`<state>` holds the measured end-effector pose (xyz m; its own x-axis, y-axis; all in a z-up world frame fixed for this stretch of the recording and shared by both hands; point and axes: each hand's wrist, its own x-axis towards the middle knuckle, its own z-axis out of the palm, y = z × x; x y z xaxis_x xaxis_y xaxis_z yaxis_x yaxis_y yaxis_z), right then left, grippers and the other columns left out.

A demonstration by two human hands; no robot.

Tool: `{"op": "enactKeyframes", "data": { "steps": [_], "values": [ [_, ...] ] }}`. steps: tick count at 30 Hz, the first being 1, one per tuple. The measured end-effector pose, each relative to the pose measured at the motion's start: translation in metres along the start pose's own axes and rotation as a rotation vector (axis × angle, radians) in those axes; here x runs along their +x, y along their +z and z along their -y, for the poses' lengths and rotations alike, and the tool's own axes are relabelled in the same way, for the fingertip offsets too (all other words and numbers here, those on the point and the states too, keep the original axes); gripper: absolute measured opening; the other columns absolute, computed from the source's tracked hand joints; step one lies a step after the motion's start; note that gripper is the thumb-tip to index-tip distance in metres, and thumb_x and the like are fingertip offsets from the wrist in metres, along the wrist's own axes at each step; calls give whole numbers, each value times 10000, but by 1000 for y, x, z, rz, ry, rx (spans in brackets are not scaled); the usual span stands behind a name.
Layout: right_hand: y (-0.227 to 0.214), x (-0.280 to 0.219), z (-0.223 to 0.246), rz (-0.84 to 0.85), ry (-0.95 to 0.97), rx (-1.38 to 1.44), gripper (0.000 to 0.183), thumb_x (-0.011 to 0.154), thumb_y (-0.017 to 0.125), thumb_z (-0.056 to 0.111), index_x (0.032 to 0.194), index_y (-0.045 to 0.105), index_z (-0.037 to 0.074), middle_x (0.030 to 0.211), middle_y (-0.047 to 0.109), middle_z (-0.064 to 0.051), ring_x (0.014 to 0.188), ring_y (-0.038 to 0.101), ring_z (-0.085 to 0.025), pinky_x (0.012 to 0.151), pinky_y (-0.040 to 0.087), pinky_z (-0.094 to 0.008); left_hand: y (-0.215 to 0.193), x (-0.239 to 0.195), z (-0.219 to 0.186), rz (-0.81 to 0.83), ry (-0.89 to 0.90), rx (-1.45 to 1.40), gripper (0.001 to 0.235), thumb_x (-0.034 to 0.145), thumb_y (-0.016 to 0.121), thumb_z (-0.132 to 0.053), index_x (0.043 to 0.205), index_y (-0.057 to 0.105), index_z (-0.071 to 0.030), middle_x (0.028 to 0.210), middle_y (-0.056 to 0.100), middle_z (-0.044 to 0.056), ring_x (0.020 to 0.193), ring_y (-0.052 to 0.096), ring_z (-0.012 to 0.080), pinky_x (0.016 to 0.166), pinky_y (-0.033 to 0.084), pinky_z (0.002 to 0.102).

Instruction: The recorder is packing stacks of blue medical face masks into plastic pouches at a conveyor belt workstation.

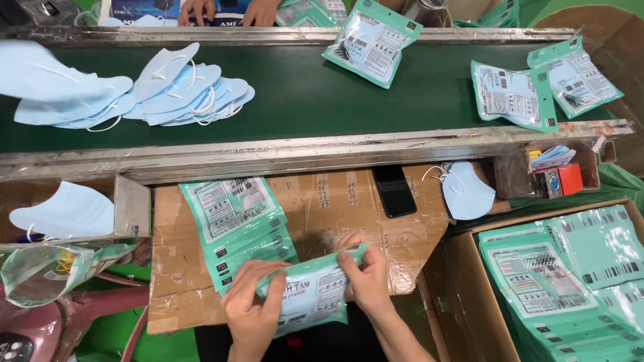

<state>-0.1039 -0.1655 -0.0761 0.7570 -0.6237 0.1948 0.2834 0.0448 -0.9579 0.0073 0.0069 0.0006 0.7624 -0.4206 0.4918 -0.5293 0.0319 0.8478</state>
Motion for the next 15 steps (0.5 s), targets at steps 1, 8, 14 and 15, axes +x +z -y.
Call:
{"op": "enactKeyframes", "data": {
  "steps": [1,8,14,15],
  "values": [
    [-3,-1,-1,1,-1,3,119,984,652,33,896,574,13,894,578,-44,842,540,-118,762,455,-254,-2,1,-1,-1,2,3,84,822,699,58,903,712,38,914,771,109,845,720,236,803,561,339],
    [7,15,70,255,-287,-625,116,826,787,42,883,691,13,878,691,-67,833,669,-181,719,528,-330,-19,18,-19,132,212,187,119,770,745,20,867,680,1,883,728,98,834,698,273,749,555,367],
    [12,16,64,320,-359,-660,120,814,805,31,880,706,28,854,711,-72,804,680,-211,713,511,-340,-15,21,-17,183,261,185,145,749,738,18,875,674,-19,874,723,86,831,697,274,723,569,377],
    [12,15,60,338,-417,-659,122,828,799,31,912,711,32,898,732,-75,833,694,-212,733,518,-339,-15,20,-17,198,278,193,147,749,739,19,874,678,-27,874,722,82,832,695,274,729,569,381]
  ]
}}
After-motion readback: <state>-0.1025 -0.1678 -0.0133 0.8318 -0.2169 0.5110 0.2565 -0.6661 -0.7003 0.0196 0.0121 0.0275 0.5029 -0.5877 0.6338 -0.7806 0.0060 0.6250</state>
